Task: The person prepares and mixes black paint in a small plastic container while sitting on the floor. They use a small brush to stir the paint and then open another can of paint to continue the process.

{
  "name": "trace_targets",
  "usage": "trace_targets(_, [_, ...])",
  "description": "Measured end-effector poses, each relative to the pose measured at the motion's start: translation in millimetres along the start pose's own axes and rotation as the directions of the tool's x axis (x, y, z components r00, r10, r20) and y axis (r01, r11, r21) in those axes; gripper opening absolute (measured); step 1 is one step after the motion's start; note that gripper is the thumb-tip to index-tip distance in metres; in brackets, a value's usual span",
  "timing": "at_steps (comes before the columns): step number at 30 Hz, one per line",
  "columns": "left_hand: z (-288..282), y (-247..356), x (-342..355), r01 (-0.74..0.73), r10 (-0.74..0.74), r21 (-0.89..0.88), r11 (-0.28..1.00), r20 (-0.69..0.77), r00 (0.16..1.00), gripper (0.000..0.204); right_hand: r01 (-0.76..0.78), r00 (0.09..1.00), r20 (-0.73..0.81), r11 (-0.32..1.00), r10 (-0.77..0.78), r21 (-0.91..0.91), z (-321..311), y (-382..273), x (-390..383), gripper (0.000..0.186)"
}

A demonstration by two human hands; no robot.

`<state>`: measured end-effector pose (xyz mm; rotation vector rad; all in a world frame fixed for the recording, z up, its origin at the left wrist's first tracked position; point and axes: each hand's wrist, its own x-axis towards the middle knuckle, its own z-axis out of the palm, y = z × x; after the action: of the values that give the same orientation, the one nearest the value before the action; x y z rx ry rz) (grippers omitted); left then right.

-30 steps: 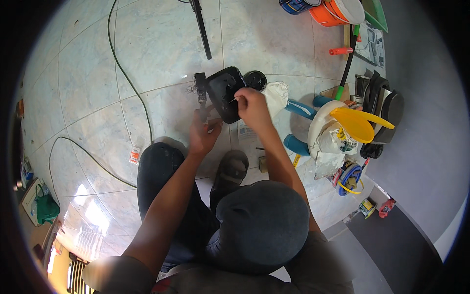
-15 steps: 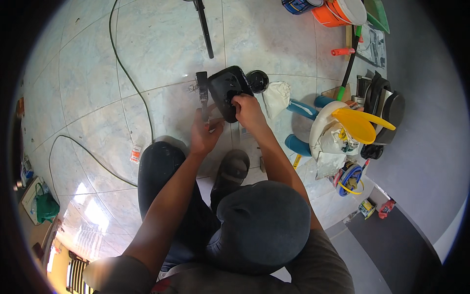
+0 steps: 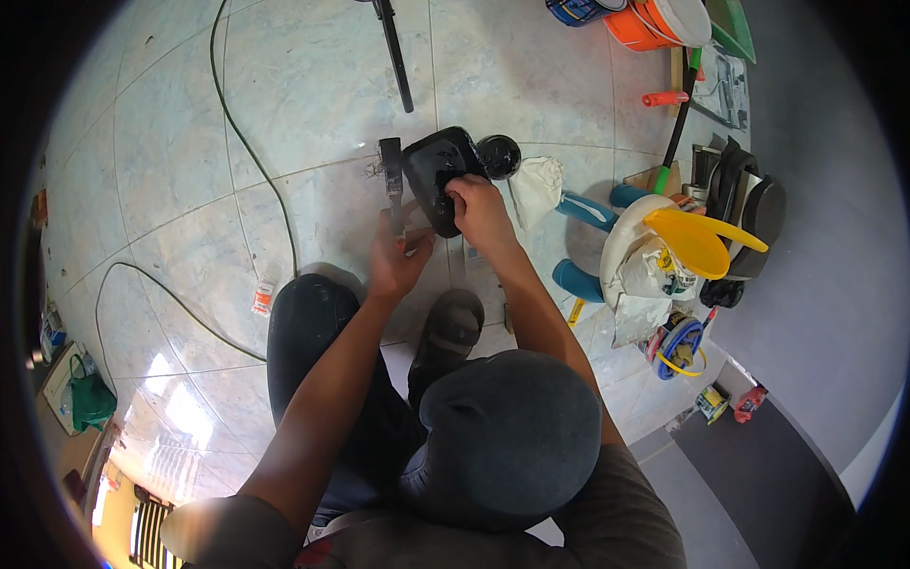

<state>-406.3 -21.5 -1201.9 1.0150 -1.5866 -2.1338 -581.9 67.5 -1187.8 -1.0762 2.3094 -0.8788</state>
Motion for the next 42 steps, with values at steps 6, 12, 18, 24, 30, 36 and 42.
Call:
trace_targets(6, [0.1,0.3,0.3,-0.008,0.008,-0.003,1.0,0.007,1.0,0.04,0.119,0.992,0.056,0.987,-0.113,-0.106,6.2,12.6,-1.6,0.019])
trace_targets(12, [1.7,4.8,-1.8,-0.001,0.001,0.021,1.0,0.0,1.0,0.04,0.084,0.987,0.148,0.991,-0.068,-0.105,5.6,17.7,-10.0,0.017])
trace_targets(18, [-1.9,8.3,-1.3,0.065,-0.067,0.056,0.996,0.031,0.997,0.045,0.145,0.977,0.181,0.972,-0.112,-0.184,1.7,13.6,-7.4,0.017])
trace_targets(24, [-1.6,7.3,-0.5,0.014,-0.015,0.066,0.998,0.017,1.0,0.039,0.112,0.985,0.148,0.974,-0.083,-0.198,-0.9,10.1,-7.8,0.018])
trace_targets(30, [-0.2,7.3,-1.1,0.001,-0.002,0.057,0.998,0.013,1.0,0.039,0.043,0.981,0.195,0.981,-0.006,-0.187,0.8,8.4,-9.3,0.016])
trace_targets(36, [-1.5,5.7,-1.1,0.044,-0.046,0.053,0.998,0.028,0.999,0.039,-0.046,0.981,0.177,0.985,0.076,-0.166,0.8,10.4,-9.8,0.018])
trace_targets(42, [-0.9,5.9,-0.8,0.039,-0.04,0.031,0.999,0.031,0.999,0.039,-0.076,0.981,0.168,0.991,0.094,-0.114,-3.8,7.6,-9.0,0.017])
